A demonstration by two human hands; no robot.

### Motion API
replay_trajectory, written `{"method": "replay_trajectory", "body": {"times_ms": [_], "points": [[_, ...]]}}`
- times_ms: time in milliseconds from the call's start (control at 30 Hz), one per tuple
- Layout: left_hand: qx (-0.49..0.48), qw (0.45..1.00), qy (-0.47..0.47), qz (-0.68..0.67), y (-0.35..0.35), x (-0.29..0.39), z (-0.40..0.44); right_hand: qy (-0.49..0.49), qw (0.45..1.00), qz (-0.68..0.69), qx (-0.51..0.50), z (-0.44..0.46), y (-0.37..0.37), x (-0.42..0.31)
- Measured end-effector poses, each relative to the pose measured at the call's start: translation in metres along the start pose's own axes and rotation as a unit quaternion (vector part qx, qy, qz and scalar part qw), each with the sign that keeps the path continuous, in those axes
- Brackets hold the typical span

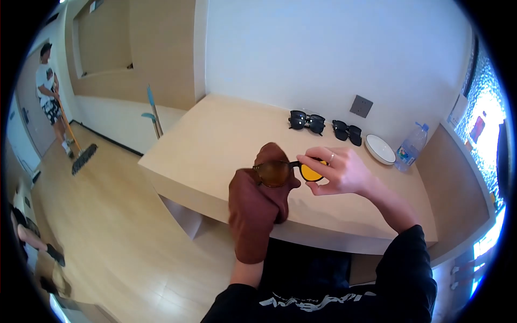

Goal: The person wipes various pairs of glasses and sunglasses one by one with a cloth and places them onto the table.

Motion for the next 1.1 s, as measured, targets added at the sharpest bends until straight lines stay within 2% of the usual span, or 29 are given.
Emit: {"method": "replay_trajectory", "body": {"times_ms": [67, 100, 133, 200, 233, 300, 333, 367, 400, 433, 500, 533, 567, 667, 900, 1100], "points": [[0.014, 0.981, 0.084, 0.174, -0.009, 0.066, -0.011, -0.026, 0.999, -0.03, -0.014, -0.001, -0.008, -0.004], [0.018, 0.958, 0.123, 0.258, -0.009, 0.08, -0.015, 0.011, 0.997, -0.026, -0.073, -0.003, -0.006, -0.002], [0.012, 0.954, 0.125, 0.273, -0.006, 0.076, -0.016, 0.009, 0.996, -0.025, -0.086, -0.002, -0.013, -0.005], [-0.009, 0.974, 0.076, 0.212, -0.004, 0.05, -0.013, 0.021, 0.99, -0.046, -0.13, 0.001, -0.029, -0.007], [-0.017, 0.982, 0.049, 0.181, -0.004, 0.037, -0.012, 0.07, 0.988, -0.057, -0.122, -0.001, -0.051, -0.005], [-0.024, 0.991, 0.012, 0.133, -0.001, 0.02, -0.016, 0.076, 0.981, -0.178, 0.025, -0.006, -0.127, -0.018], [-0.025, 0.992, 0.005, 0.122, -0.001, 0.017, -0.018, 0.055, 0.975, -0.178, 0.121, -0.03, -0.168, -0.023], [-0.029, 0.993, -0.002, 0.116, 0.0, 0.013, -0.019, 0.042, 0.948, -0.172, 0.264, -0.043, -0.21, -0.054], [-0.027, 0.994, -0.007, 0.106, 0.001, 0.01, -0.02, -0.035, 0.913, -0.153, 0.376, -0.06, -0.248, -0.087], [-0.038, 0.994, -0.015, 0.1, 0.003, 0.002, -0.02, -0.151, 0.875, -0.141, 0.439, -0.068, -0.278, -0.13], [-0.052, 0.995, -0.025, 0.083, 0.01, -0.012, -0.019, -0.352, 0.794, -0.165, 0.468, -0.073, -0.308, -0.221], [-0.059, 0.995, -0.031, 0.074, 0.012, -0.018, -0.019, -0.409, 0.77, -0.176, 0.458, -0.072, -0.318, -0.249], [-0.066, 0.995, -0.037, 0.065, 0.014, -0.024, -0.018, -0.407, 0.762, -0.182, 0.47, -0.07, -0.326, -0.259], [-0.088, 0.994, -0.053, 0.032, 0.02, -0.044, -0.018, -0.329, 0.79, -0.174, 0.487, -0.08, -0.347, -0.252], [-0.129, 0.985, -0.094, -0.071, 0.026, -0.078, -0.013, -0.23, 0.808, -0.166, 0.517, -0.105, -0.37, -0.227], [-0.107, 0.989, -0.09, 0.037, 0.022, -0.075, -0.016, -0.19, 0.799, -0.179, 0.542, -0.14, -0.376, -0.221]]}}
Point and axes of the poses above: each hand's wrist, its own z-axis towards the middle knuckle, its own y-axis out of the palm, x = y × z, the point moved 8 cm from there along z, towards the middle knuckle, and after that the axes turned 2 degrees about -z, right-handed, at the moved point
